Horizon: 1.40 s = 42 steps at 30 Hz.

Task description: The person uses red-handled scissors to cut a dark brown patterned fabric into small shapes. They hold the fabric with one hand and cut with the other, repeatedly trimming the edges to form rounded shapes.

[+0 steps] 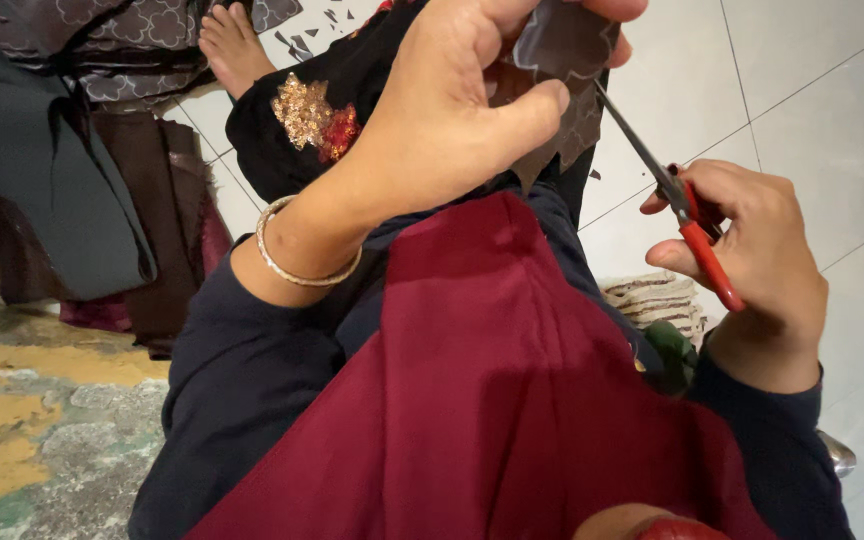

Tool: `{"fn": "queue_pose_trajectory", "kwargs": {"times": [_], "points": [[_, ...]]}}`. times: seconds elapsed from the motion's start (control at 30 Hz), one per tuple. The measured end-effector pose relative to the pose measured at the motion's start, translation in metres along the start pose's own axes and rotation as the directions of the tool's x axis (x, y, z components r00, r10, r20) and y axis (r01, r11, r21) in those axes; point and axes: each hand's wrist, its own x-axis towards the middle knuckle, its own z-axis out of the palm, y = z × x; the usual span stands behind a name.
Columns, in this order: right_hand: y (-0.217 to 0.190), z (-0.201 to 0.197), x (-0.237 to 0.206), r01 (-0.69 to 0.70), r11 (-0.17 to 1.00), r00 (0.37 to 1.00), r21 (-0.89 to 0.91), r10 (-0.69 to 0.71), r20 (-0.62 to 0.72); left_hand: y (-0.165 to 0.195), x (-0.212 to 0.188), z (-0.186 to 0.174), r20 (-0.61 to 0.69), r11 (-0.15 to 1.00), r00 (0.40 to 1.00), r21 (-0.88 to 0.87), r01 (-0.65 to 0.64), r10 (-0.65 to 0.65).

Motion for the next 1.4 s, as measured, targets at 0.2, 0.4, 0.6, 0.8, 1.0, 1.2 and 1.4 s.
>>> {"fn": "queue_pose_trajectory", "kwargs": {"times": [0.2,0.4,0.6,0.8,1.0,1.2,1.4], "points": [[-0.001,-0.004,0.002,0.039,0.999,0.999,0.010,-0.039,0.023,0.007,0.002,0.003,0.023,0.999,0.999,-0.026,0.024,-0.024],[0.003,-0.007,0.004,0.061,0.998,0.996,-0.009,-0.060,0.065,0.005,0.001,-0.003,0.056,0.992,0.997,0.114,-0.051,0.045],[0.005,-0.010,0.004,0.087,0.996,0.993,-0.020,-0.085,0.085,0.004,-0.001,-0.003,0.073,0.997,0.996,0.055,-0.051,0.047],[0.006,-0.011,0.006,0.101,0.994,0.990,-0.030,-0.097,0.106,0.008,0.002,-0.004,0.109,0.988,0.989,0.105,-0.113,0.101],[0.005,-0.012,0.005,0.065,0.998,0.993,0.010,-0.066,0.098,0.013,0.003,-0.004,0.124,0.996,0.991,0.068,-0.060,0.051],[0.007,-0.013,0.006,0.069,0.998,0.991,0.010,-0.069,0.112,0.015,0.004,-0.003,0.137,0.997,0.989,0.033,-0.066,0.061],[0.010,-0.014,0.004,0.091,0.994,0.991,0.053,-0.096,0.093,0.017,0.006,-0.003,0.147,0.994,0.986,0.069,-0.085,0.075]]}}
